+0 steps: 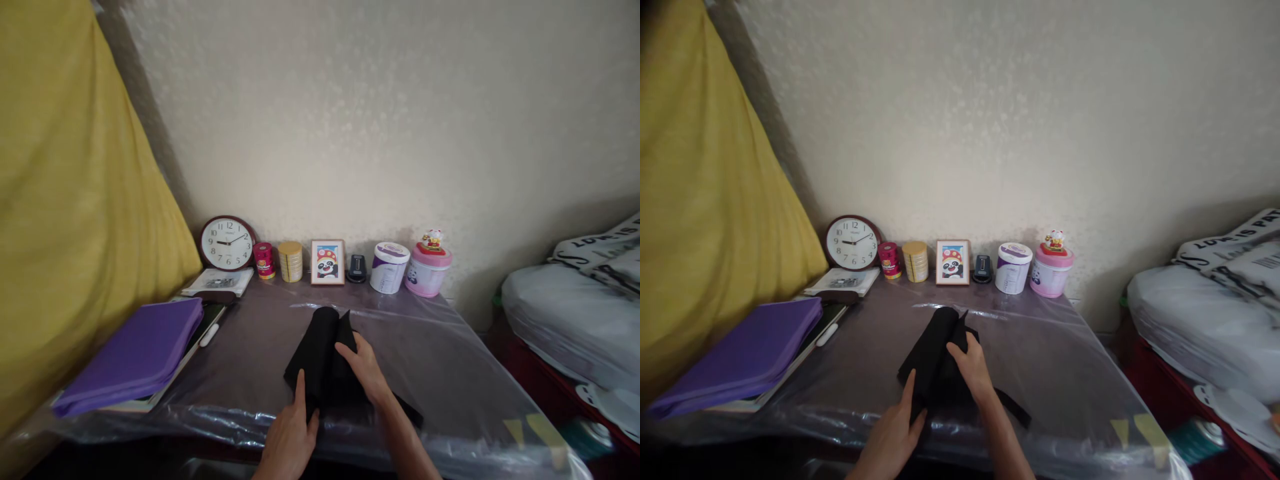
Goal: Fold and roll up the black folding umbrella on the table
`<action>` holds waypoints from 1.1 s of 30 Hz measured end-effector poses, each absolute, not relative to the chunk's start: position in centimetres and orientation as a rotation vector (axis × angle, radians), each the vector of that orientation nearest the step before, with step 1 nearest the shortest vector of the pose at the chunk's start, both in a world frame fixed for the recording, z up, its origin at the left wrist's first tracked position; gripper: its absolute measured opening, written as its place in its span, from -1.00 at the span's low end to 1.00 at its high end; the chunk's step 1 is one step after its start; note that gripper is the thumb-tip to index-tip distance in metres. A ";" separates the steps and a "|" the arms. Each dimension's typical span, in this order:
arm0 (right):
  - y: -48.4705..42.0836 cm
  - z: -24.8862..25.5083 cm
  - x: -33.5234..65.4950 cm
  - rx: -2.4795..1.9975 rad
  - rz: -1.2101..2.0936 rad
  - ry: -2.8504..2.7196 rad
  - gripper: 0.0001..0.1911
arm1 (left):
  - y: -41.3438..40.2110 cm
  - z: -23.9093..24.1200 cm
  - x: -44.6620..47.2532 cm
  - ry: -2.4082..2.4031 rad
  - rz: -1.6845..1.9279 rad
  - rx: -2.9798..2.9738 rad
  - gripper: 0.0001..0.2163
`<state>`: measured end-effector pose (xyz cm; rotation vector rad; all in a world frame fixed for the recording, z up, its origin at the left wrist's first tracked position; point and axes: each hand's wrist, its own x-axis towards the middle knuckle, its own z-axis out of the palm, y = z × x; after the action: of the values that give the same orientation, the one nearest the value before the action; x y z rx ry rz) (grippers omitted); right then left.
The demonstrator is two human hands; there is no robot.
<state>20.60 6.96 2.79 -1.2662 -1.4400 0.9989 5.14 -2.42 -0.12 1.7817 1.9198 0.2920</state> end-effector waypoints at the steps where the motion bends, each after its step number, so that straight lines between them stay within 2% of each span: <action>1: 7.2 2.9 20.0 -1.242 1.020 -1.435 -0.71 | -2.4 -0.1 5.1 1.916 0.293 1.781 -0.40; 7: 8.6 2.3 16.6 -1.209 0.996 -1.477 -0.74 | -2.2 0.2 5.1 1.917 0.283 1.763 -0.40; 18: 9.1 1.6 14.8 -1.453 0.772 -1.714 -0.75 | -2.4 0.1 4.8 1.909 0.271 1.766 -0.40; 26: 9.3 1.2 15.1 -1.511 0.757 -1.758 -0.64 | -4.0 0.5 4.7 1.843 0.414 1.840 -0.44; 30: 8.8 1.6 14.8 -1.484 0.776 -1.810 -0.55 | -3.9 0.9 4.9 1.818 0.335 1.903 -0.42; 33: 8.1 2.3 14.7 -1.422 0.822 -1.865 -0.56 | -3.3 0.9 5.2 1.833 0.257 1.952 -0.41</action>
<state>14.70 8.11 2.25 -1.4219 -1.8652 0.8222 5.17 -3.29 0.89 1.9519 1.8335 0.2572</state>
